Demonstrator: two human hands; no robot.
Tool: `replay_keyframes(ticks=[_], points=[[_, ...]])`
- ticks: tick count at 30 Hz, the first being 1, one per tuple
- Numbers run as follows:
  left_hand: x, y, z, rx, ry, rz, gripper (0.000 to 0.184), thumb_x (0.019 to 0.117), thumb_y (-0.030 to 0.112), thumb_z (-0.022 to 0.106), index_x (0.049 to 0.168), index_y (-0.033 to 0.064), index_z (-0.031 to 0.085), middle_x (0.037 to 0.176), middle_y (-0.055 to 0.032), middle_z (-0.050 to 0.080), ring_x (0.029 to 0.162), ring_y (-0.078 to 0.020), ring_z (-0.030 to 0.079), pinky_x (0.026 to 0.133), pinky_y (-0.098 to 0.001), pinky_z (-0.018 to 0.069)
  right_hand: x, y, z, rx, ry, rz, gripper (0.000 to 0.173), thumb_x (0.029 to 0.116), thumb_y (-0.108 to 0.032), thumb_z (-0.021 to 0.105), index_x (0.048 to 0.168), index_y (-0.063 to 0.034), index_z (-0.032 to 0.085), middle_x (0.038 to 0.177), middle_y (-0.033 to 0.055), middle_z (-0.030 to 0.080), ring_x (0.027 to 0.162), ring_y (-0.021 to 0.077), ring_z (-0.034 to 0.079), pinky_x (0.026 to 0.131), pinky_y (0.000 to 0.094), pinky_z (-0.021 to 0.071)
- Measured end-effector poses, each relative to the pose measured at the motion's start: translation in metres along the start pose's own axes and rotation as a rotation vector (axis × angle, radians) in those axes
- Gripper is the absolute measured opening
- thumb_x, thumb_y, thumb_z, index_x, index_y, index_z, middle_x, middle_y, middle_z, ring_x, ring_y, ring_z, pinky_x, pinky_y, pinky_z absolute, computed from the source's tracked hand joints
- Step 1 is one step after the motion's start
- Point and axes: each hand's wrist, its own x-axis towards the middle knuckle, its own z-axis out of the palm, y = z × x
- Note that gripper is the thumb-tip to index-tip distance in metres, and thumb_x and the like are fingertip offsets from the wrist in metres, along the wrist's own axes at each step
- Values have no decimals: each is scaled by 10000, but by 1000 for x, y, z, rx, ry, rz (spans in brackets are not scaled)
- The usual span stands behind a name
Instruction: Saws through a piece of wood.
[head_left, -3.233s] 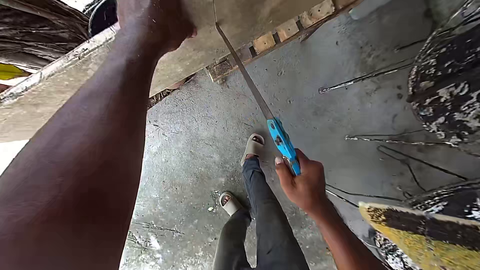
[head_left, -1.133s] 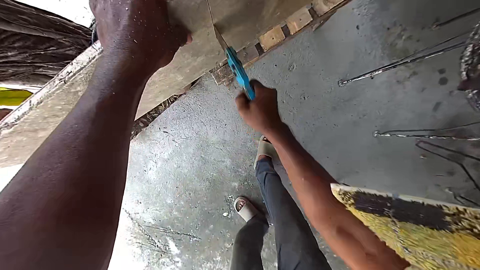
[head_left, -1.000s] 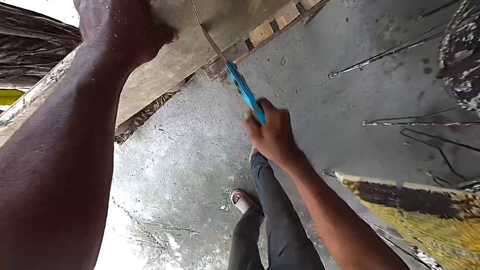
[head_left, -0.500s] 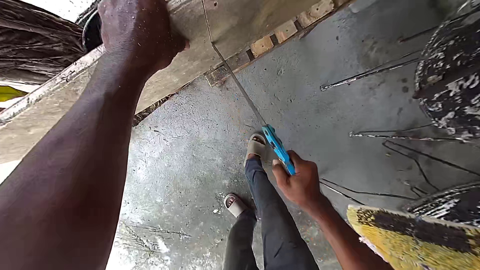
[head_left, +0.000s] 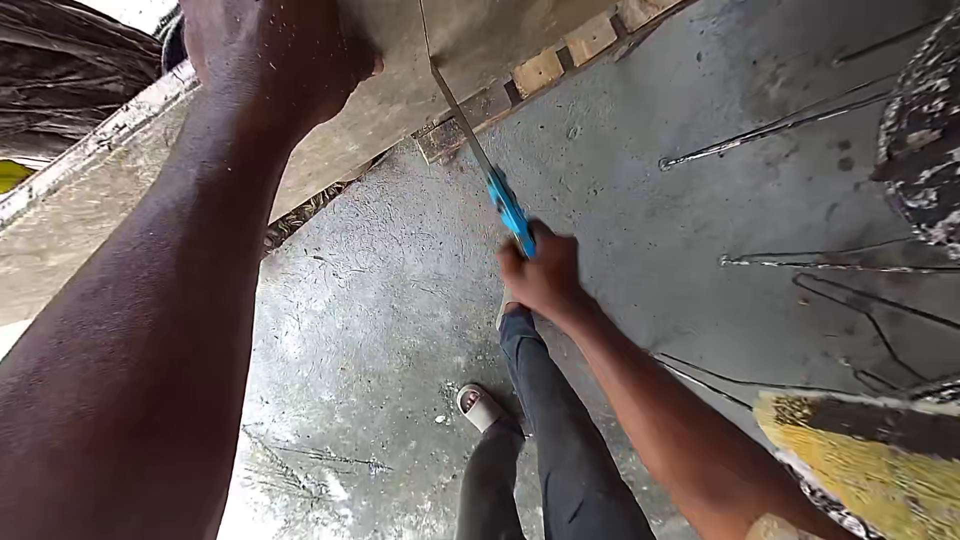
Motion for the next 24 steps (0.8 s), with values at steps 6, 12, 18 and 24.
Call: replay_keyframes(ticks=[6,12,18,24], points=[[-3,5,-8,55,-53,8,499,892,444,753,1061,-16,656,1091,-328,649,1095,-552,601,871,-783,414,-12,-10,-18,32,-28,14,183,975,-199,603,1016,-21,619,627,80,564,501,210,569,445,405,469],[-10,18,-9,90,-51,-58,489,947,408,707,1138,-37,646,1170,-342,633,1174,-553,570,922,-759,396,-18,15,2,9,48,3,214,895,-125,606,861,80,659,605,150,609,523,253,624,496,424,498],[-3,6,-7,56,-51,25,485,920,436,725,1059,-23,651,1069,-337,646,1074,-563,602,845,-784,415,-23,15,-11,28,3,-16,192,965,-201,605,1007,-15,628,614,69,574,484,191,569,436,389,476],[1,3,-4,30,-30,-16,441,937,428,706,1073,11,663,1074,-323,645,1064,-555,602,809,-769,418,13,11,13,-25,32,-35,220,912,-121,602,898,91,662,627,166,621,551,282,642,517,455,509]])
